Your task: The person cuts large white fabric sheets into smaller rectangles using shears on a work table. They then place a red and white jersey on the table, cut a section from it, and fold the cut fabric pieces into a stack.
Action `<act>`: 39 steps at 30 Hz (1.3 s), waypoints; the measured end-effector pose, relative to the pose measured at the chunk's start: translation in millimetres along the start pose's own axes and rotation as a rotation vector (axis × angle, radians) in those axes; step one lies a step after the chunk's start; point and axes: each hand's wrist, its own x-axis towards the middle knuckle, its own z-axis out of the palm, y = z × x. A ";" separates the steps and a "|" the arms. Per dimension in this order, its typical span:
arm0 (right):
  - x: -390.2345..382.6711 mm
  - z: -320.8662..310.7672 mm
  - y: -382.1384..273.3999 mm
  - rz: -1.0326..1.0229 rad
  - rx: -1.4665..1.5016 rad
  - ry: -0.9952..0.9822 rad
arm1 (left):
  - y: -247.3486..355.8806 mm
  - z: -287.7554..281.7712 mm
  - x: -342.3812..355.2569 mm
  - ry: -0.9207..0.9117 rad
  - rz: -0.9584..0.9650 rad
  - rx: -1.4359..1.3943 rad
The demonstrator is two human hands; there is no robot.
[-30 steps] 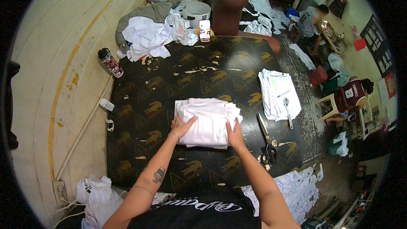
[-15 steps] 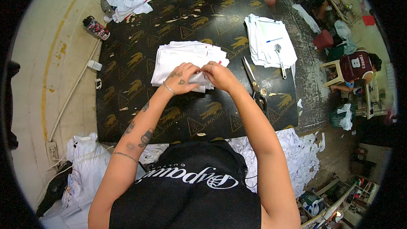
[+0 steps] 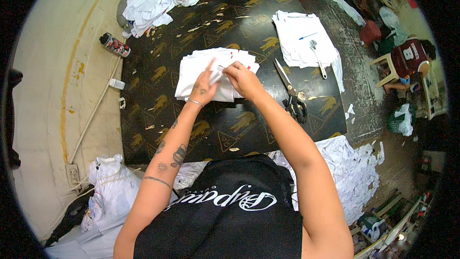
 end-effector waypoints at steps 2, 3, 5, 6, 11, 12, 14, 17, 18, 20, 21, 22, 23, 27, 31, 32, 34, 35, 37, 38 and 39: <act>-3.4 0.7 -3.7 0.046 -0.060 -0.032 | -0.9 -0.9 7.9 0.278 -0.129 -0.268; -8.9 2.2 -6.4 0.025 -0.074 -0.048 | -1.9 -1.7 12.0 0.399 -0.178 -0.407; -23.3 2.5 -9.6 -0.047 -0.222 -0.248 | -5.7 -6.6 17.7 0.346 -0.137 -0.292; -30.0 4.2 -11.4 -0.098 -0.300 -0.331 | -7.7 -10.5 17.8 0.270 -0.099 -0.232; -19.7 16.4 -6.1 0.095 -0.268 -0.320 | -17.2 -24.6 4.3 -0.193 0.206 0.230; -9.7 19.0 -3.3 0.176 -0.160 -0.287 | -18.5 -23.8 2.5 -0.106 0.358 0.313; 0.3 18.1 0.4 0.003 -0.041 -0.087 | -21.5 -22.7 5.7 -0.084 0.260 0.125; -0.1 10.2 1.6 0.068 -0.015 0.004 | -25.6 -21.5 18.5 0.111 0.035 -0.149; -6.2 6.9 0.5 0.051 -0.028 0.059 | -26.8 -22.5 22.5 0.196 -0.003 -0.184; -14.7 2.9 -1.3 -0.021 -0.237 -0.227 | -28.0 -24.2 24.7 0.278 -0.049 -0.229; -18.0 1.8 -2.1 -0.036 -0.356 -0.399 | -28.0 -25.7 24.4 0.187 0.002 -0.162; -17.0 2.6 -2.2 -0.008 -0.402 -0.477 | -27.1 -25.7 20.8 0.093 0.053 -0.095; -16.5 3.9 -2.6 -0.018 -0.353 -0.399 | -26.0 -27.0 18.7 0.020 0.067 -0.034; -0.4 11.7 1.4 -0.033 -0.157 -0.100 | -17.8 -23.6 9.6 -0.050 0.290 0.275; 2.4 14.5 8.3 0.062 -0.076 -0.006 | -14.9 -25.1 22.4 0.072 0.031 -0.030; 1.4 15.1 10.2 0.153 -0.167 -0.080 | -15.3 -25.6 24.9 0.097 -0.056 -0.051; 0.9 16.2 14.6 0.134 -0.280 -0.158 | -15.9 -24.5 25.9 0.044 -0.034 0.015; 1.0 16.2 16.4 0.209 -0.366 -0.257 | -16.0 -23.4 25.3 0.024 -0.060 0.080; 3.2 16.3 19.5 0.132 -0.325 -0.201 | -15.4 -18.3 20.8 0.010 0.083 0.253; 4.1 15.5 20.7 0.107 -0.297 -0.179 | -14.9 -15.5 18.8 -0.012 0.174 0.334; 5.0 15.0 21.4 0.051 -0.256 -0.129 | -14.2 -12.4 17.3 0.058 0.142 0.330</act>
